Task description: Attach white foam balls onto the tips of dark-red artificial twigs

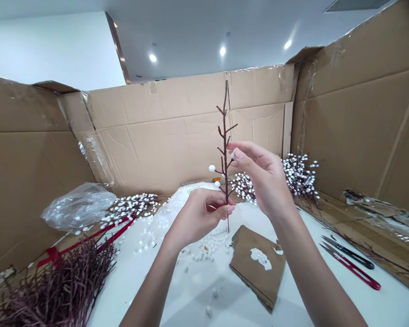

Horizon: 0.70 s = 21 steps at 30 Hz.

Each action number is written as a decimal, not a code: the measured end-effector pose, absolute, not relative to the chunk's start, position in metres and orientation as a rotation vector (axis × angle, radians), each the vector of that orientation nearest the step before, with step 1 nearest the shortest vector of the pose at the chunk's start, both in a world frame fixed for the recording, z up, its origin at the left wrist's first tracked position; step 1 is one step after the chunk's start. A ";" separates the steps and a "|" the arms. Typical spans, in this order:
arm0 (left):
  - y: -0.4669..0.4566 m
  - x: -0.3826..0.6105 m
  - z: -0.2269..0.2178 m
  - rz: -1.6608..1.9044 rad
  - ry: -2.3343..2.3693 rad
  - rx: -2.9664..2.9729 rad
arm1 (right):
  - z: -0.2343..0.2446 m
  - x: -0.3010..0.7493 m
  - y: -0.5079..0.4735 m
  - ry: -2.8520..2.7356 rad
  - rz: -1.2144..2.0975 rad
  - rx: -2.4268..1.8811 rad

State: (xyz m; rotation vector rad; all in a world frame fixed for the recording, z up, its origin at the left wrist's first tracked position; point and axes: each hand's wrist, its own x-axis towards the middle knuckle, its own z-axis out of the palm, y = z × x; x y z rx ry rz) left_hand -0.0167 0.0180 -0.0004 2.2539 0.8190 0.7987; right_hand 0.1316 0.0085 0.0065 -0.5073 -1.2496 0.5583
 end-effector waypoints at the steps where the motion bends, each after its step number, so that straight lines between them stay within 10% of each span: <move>1: 0.017 -0.016 0.000 0.786 0.823 2.254 | 0.006 0.130 0.009 -1.252 0.571 -0.509; 21: 0.015 -0.003 -0.009 0.924 0.774 2.386 | 0.003 0.114 0.004 -1.283 0.367 -0.611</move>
